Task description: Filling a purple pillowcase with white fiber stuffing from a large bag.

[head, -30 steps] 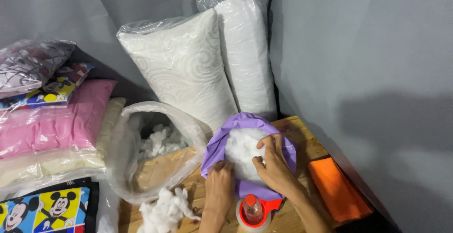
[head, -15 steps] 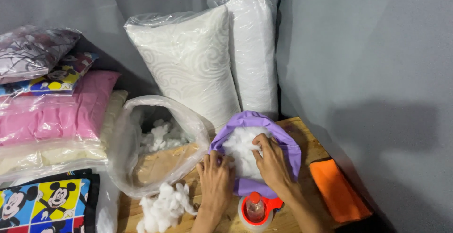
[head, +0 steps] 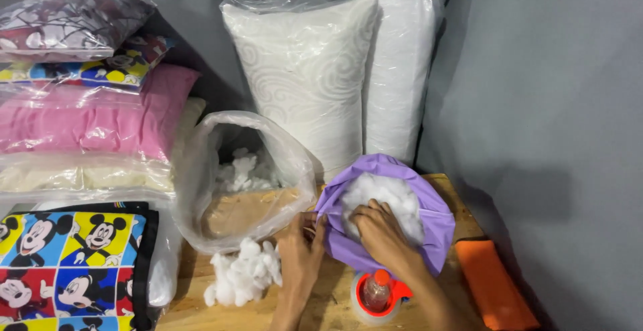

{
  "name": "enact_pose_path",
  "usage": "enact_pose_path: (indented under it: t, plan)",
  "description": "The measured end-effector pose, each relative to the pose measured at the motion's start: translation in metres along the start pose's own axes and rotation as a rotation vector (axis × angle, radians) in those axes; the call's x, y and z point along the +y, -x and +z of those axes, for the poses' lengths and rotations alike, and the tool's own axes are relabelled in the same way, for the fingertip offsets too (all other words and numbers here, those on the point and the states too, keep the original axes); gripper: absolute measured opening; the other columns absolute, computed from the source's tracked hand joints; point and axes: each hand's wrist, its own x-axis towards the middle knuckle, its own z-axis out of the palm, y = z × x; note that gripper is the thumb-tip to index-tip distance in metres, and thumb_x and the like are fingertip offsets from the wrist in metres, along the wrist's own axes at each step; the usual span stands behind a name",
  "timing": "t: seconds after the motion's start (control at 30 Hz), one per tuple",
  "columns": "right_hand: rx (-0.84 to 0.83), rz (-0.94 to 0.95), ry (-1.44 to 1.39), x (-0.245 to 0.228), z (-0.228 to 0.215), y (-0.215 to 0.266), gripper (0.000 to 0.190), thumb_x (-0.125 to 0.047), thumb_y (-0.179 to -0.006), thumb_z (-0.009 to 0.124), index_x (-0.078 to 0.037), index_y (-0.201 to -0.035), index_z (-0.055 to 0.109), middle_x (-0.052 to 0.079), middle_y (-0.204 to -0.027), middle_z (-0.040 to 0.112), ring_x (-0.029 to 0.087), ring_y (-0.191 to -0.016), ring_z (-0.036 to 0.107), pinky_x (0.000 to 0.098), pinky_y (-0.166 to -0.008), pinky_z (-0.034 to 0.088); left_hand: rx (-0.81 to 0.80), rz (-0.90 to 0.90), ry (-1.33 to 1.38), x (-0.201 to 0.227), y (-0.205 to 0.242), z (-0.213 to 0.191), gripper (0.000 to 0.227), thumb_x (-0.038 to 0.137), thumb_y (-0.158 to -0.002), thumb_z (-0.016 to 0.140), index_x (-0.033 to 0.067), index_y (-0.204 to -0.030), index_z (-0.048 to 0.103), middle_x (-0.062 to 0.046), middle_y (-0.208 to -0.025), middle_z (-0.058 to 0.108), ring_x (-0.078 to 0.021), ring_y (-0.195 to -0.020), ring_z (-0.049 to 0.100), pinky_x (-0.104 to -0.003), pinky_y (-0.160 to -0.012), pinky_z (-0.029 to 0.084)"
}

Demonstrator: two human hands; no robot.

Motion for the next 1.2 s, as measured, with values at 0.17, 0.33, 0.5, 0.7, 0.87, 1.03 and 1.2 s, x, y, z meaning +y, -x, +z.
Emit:
enact_pose_path:
  t: [0.17, 0.33, 0.5, 0.7, 0.87, 1.03, 1.2]
  plan:
    - [0.15, 0.005, -0.118, -0.02, -0.038, -0.002, 0.029, 0.0, -0.088, 0.053, -0.007, -0.108, 0.074, 0.006, -0.109, 0.072, 0.029, -0.097, 0.058, 0.0415, -0.09, 0.046, 0.031, 0.052, 0.1, 0.004, -0.001, -0.004, 0.011, 0.025, -0.09, 0.075, 0.0139, -0.091, 0.072, 0.001, -0.07, 0.072, -0.0096, -0.054, 0.061, -0.028, -0.051, 0.051]
    - [-0.195, 0.026, -0.144, -0.026, -0.033, 0.001, 0.04, 0.005, -0.069, 0.048, -0.017, -0.092, 0.072, 0.001, -0.103, 0.078, 0.026, -0.1, 0.07, 0.0411, -0.097, 0.038, 0.081, 0.127, 0.093, 0.015, 0.015, -0.018, 0.013, 0.027, -0.094, 0.073, 0.0147, -0.091, 0.073, 0.003, -0.073, 0.068, -0.0105, -0.06, 0.058, -0.029, -0.06, 0.048]
    - [0.312, 0.003, -0.198, -0.06, -0.066, 0.019, 0.035, 0.008, -0.089, 0.055, -0.008, -0.115, 0.072, 0.007, -0.126, 0.07, 0.027, -0.117, 0.062, 0.0401, -0.104, 0.044, 0.007, 0.015, 0.136, 0.001, 0.025, -0.05, 0.012, 0.022, -0.098, 0.067, 0.0161, -0.102, 0.076, 0.002, -0.089, 0.075, -0.0103, -0.075, 0.064, -0.027, -0.06, 0.048]
    - [0.285, -0.073, -0.476, -0.151, -0.03, 0.022, 0.025, -0.001, -0.093, 0.064, 0.004, -0.117, 0.067, 0.014, -0.114, 0.068, 0.024, -0.105, 0.069, 0.0335, -0.102, 0.057, 0.028, 0.096, -0.502, -0.049, 0.027, -0.107, 0.026, 0.02, -0.096, 0.061, 0.029, -0.118, 0.07, 0.006, -0.114, 0.072, -0.0244, -0.097, 0.059, -0.041, -0.081, 0.037]
    - [0.098, 0.048, -0.564, -0.14, 0.109, -0.008, 0.063, -0.011, -0.083, 0.075, -0.006, -0.141, 0.052, 0.016, -0.149, 0.05, 0.035, -0.139, 0.046, 0.0454, -0.116, 0.034, -0.016, 0.165, -0.705, -0.096, 0.033, -0.102, 0.038, 0.026, -0.096, 0.062, 0.0318, -0.133, 0.063, 0.005, -0.137, 0.063, -0.0243, -0.115, 0.056, -0.046, -0.087, 0.037]
    - [-0.044, 0.085, -0.477, -0.136, 0.134, -0.019, 0.051, -0.004, -0.083, 0.072, -0.006, -0.132, 0.062, 0.01, -0.132, 0.064, 0.03, -0.117, 0.052, 0.0428, -0.101, 0.042, -0.16, 0.05, -0.712, -0.123, 0.044, -0.096, 0.062, 0.023, -0.08, 0.074, 0.0321, -0.14, 0.058, 0.0, -0.144, 0.058, -0.029, -0.126, 0.053, -0.052, -0.095, 0.033]
    - [0.035, 0.428, -0.664, -0.119, 0.112, 0.004, 0.019, -0.001, -0.078, 0.075, -0.012, -0.094, 0.077, 0.0, -0.093, 0.075, 0.018, -0.081, 0.069, 0.031, -0.071, 0.052, -0.049, 0.054, -0.624, -0.118, 0.048, -0.094, 0.042, 0.029, -0.084, 0.063, 0.0315, -0.125, 0.068, 0.005, -0.132, 0.065, -0.0243, -0.115, 0.056, -0.052, -0.098, 0.03]
